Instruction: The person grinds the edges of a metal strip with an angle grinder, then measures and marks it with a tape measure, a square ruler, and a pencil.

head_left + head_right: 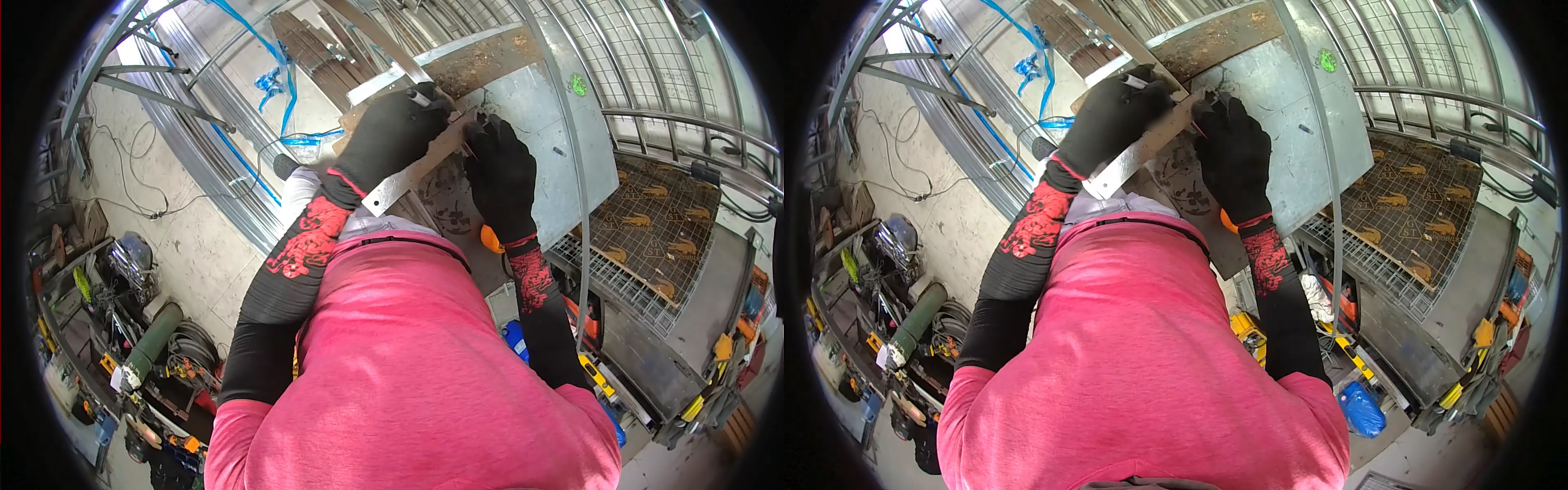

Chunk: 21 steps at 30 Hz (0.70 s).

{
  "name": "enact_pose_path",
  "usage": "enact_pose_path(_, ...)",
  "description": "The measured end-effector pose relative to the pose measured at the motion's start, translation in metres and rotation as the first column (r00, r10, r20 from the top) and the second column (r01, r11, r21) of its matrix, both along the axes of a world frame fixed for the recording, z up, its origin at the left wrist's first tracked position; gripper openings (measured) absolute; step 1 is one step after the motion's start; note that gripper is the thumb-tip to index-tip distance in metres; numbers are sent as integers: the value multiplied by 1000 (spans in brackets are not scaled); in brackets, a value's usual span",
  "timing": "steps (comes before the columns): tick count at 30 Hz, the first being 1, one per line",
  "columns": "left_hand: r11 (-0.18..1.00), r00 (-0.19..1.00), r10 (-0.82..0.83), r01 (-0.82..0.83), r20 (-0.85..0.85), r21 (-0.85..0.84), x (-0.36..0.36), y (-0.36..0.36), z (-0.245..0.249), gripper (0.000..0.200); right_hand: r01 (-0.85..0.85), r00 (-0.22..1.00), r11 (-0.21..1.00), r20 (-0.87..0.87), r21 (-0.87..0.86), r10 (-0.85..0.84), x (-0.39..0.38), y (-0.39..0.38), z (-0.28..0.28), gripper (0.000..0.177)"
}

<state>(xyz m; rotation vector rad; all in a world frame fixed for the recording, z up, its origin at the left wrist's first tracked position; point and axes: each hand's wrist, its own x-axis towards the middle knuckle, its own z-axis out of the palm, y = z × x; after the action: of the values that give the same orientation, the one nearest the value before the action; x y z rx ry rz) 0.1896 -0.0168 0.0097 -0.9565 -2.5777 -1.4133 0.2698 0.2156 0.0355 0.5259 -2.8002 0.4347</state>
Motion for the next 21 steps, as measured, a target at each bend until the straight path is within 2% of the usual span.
enact_pose_path(1, 1000, 1000, 0, 0, 1, 0, 3, -8, 11, 21, 2, 1000, 1000, -8, 8, -2, 0, 0, 0, 54)
enact_pose_path(2, 992, 968, 72, -44, 241, -119, 7, -18, 36, 22, 3, 1000, 1000, -16, 14, -3, 0, -1, 1, 53)
enact_pose_path(3, 968, 873, 169, -58, 458, -246, 12, -28, 54, 25, 2, 1000, 1000, -12, 11, -2, 0, -2, 2, 53)
enact_pose_path(7, 954, 852, 228, -100, 471, -282, 29, -64, 75, 36, 4, 999, 999, -54, 48, -2, -2, -2, 1, 51)
enact_pose_path(9, 967, 958, 148, -88, 245, -239, 43, -73, 86, 31, -1, 997, 999, -72, 50, 5, -2, 0, 0, 51)
enact_pose_path(10, 967, 958, 149, -90, 243, -240, 47, -73, 86, 31, 9, 998, 998, -61, 65, -5, -1, 0, -1, 51)
enact_pose_path(12, 982, 785, 188, -149, 591, -115, 55, -69, 79, 33, 19, 998, 997, -54, 76, -15, -2, 0, -2, 51)
enact_pose_path(13, 982, 787, 189, -148, 587, -117, 59, -65, 72, 33, -7, 998, 999, -68, 32, 9, -3, 1, -2, 51)
enact_pose_path(15, 949, 931, 216, -129, 295, -288, 68, -53, 56, 34, -28, 996, 1000, -89, -13, 26, -3, 1, -1, 52)
enact_pose_path(17, 952, 918, 236, -152, 319, -265, 73, -41, 43, 32, 22, 999, 1000, -34, -10, -22, 1, -1, 2, 52)
enact_pose_path(19, 981, 900, 109, -29, 423, -191, 68, -35, 16, 35, 18, 999, 1000, -38, -5, -18, 2, 0, 3, 54)
enact_pose_path(20, 995, 863, 65, -18, 501, -98, 66, -38, 14, 43, 9, 999, 1000, -39, -3, -9, 1, -1, 3, 55)
enact_pose_path(21, 994, 870, 70, -18, 488, -111, 64, -41, 14, 43, 11, 999, 1000, -53, -17, -12, 0, 0, 2, 55)
